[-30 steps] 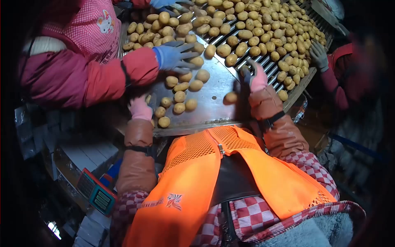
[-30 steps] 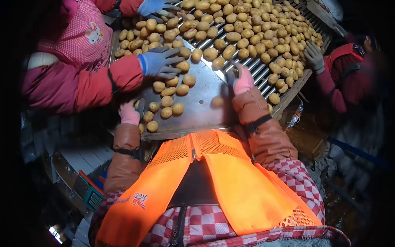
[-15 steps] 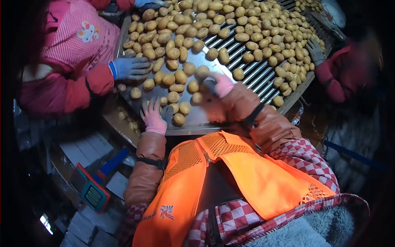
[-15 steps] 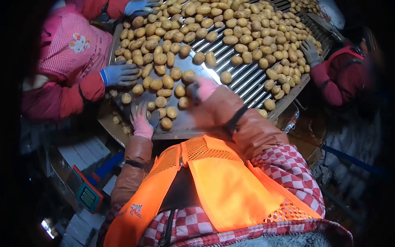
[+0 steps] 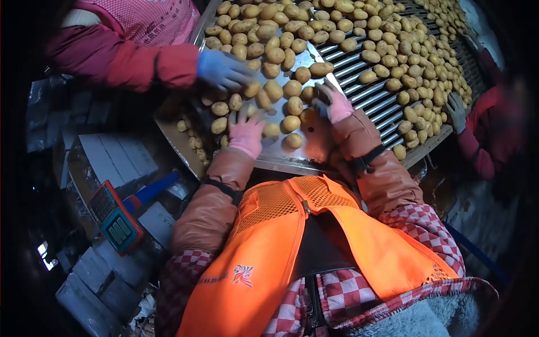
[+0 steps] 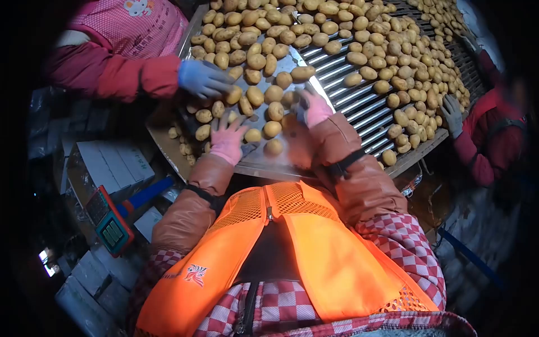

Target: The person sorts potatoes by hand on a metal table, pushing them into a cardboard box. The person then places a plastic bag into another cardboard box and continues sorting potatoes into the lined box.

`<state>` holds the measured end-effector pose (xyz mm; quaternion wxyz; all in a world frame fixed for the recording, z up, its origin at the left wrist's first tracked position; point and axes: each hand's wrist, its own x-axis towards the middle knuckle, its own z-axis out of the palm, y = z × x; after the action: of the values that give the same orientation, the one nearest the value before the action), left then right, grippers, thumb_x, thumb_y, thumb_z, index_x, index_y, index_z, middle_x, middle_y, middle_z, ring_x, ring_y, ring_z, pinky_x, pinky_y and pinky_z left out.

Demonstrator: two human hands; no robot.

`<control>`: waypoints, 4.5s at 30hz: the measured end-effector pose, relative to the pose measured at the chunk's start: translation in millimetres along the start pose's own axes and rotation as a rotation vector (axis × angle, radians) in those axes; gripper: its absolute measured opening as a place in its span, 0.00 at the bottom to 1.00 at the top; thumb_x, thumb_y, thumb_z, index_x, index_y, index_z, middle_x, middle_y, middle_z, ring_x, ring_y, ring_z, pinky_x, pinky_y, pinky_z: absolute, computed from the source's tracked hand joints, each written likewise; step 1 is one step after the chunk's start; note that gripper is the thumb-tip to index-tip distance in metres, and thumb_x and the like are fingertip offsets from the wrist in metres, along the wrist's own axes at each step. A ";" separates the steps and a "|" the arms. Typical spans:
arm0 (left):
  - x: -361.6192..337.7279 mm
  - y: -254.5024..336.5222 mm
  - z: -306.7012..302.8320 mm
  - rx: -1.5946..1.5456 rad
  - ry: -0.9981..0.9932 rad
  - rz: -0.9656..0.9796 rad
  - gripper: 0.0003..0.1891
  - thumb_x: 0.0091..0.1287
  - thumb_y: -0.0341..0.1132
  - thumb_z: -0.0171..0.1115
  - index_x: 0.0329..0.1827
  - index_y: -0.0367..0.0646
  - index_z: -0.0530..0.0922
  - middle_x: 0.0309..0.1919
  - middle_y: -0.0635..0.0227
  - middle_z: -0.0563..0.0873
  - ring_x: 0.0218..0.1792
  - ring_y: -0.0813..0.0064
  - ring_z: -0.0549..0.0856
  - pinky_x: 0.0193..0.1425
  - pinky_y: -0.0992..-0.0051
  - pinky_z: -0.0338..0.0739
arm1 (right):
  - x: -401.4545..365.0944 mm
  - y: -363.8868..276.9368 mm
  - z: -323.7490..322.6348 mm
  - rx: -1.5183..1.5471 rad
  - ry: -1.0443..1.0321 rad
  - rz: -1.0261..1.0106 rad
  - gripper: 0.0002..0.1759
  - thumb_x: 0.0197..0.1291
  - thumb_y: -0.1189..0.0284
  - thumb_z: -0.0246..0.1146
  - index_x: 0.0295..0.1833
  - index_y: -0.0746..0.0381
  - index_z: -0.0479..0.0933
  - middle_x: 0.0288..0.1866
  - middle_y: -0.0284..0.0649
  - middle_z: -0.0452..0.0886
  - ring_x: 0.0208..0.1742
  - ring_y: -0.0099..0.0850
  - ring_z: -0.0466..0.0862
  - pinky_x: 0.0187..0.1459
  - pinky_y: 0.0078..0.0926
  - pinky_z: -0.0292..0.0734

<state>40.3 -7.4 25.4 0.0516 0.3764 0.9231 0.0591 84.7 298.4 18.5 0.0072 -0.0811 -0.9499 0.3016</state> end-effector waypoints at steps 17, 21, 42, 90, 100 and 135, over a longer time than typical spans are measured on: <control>59.3 -80.5 5.5 -0.168 0.114 -0.552 0.30 0.65 0.49 0.66 0.73 0.68 0.71 0.79 0.60 0.58 0.76 0.45 0.60 0.77 0.49 0.58 | -128.7 -17.5 -24.5 0.068 -0.164 0.561 0.40 0.54 0.60 0.75 0.72 0.54 0.71 0.49 0.51 0.86 0.49 0.46 0.86 0.57 0.38 0.79; 27.5 -57.7 -9.6 -0.366 0.033 -0.387 0.26 0.66 0.41 0.66 0.69 0.59 0.76 0.78 0.53 0.58 0.76 0.44 0.62 0.77 0.55 0.62 | -92.0 -43.9 16.2 0.437 -0.304 0.423 0.29 0.60 0.71 0.67 0.69 0.56 0.74 0.54 0.49 0.85 0.57 0.44 0.84 0.58 0.36 0.78; -34.2 -84.2 17.3 -0.802 -0.023 -0.181 0.22 0.62 0.24 0.61 0.60 0.49 0.82 0.58 0.55 0.83 0.61 0.53 0.81 0.66 0.65 0.75 | 23.4 -105.6 5.1 -0.435 -0.391 -0.023 0.17 0.66 0.63 0.59 0.58 0.53 0.77 0.51 0.45 0.86 0.56 0.39 0.85 0.56 0.37 0.80; 12.7 24.8 -25.1 -0.008 -0.028 -0.194 0.33 0.55 0.38 0.70 0.69 0.60 0.75 0.66 0.59 0.76 0.69 0.54 0.73 0.71 0.55 0.67 | -227.2 17.7 -62.6 0.899 0.221 0.736 0.19 0.67 0.74 0.66 0.62 0.65 0.79 0.48 0.35 0.85 0.44 0.22 0.82 0.47 0.20 0.79; -19.1 -19.3 -10.9 -0.025 0.085 -0.158 0.23 0.60 0.59 0.65 0.58 0.70 0.83 0.73 0.74 0.70 0.73 0.62 0.67 0.75 0.39 0.50 | -59.6 -41.0 -37.5 0.800 -0.274 0.307 0.22 0.69 0.75 0.65 0.67 0.62 0.75 0.55 0.38 0.84 0.56 0.23 0.81 0.56 0.22 0.78; -189.2 -170.5 87.1 -0.595 0.203 -1.387 0.39 0.69 0.54 0.61 0.79 0.49 0.59 0.77 0.54 0.64 0.68 0.49 0.76 0.72 0.55 0.69 | -89.3 -223.8 124.5 0.668 -0.410 0.136 0.16 0.71 0.74 0.62 0.62 0.64 0.79 0.50 0.38 0.86 0.51 0.24 0.82 0.54 0.24 0.77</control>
<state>69.6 -254.9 -76.2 0.0909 -0.3268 0.8936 0.2938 131.5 33.0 48.3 -0.1765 -0.0753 -0.7738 0.6037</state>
